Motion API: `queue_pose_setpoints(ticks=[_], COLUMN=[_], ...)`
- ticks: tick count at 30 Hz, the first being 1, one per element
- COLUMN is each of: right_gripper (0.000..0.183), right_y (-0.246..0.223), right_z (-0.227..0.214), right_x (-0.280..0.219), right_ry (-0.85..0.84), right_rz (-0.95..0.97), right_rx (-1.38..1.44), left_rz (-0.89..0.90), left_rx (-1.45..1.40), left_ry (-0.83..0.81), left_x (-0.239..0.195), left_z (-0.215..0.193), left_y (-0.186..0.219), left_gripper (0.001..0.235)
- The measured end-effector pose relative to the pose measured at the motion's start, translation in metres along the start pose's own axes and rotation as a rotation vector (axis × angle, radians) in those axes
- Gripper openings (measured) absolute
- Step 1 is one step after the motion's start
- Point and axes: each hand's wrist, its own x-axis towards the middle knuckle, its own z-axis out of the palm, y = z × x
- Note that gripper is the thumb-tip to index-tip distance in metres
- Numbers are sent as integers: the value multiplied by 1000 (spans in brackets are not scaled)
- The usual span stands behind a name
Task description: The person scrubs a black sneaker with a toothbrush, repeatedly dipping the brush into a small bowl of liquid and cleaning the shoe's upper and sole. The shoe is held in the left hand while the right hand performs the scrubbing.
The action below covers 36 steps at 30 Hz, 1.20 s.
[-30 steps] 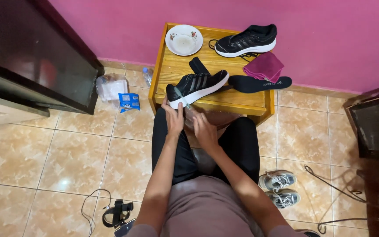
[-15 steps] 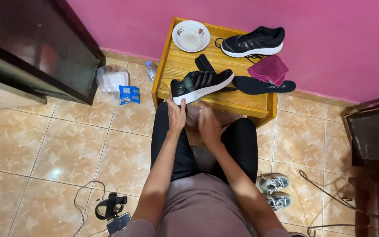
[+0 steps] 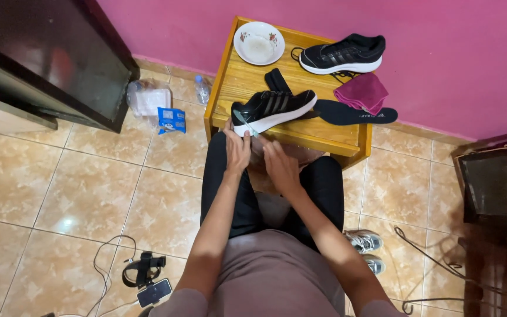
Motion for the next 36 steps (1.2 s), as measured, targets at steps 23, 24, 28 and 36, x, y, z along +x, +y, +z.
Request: queue_pose_setpoints(ticks=[23,24,28,36], right_gripper=[9,9,20,27], right_y=[24,23,12,15], right_z=[19,17,5,-1], right_x=[15,13,35,33], right_ry=[113,98,176,121], right_rz=[-291,-266,-183,-158], right_rx=[-480,-431,-332,-253], left_rz=[-8,-11,-4,-5], left_rx=[-86,-77,-143,-144], left_ry=[-53,-57,-60,-82], left_x=[2,1,-2,2], left_z=[-3,-4,-10,-12], left_y=[-4,-2,17,25], left_gripper=[69,72,78,83])
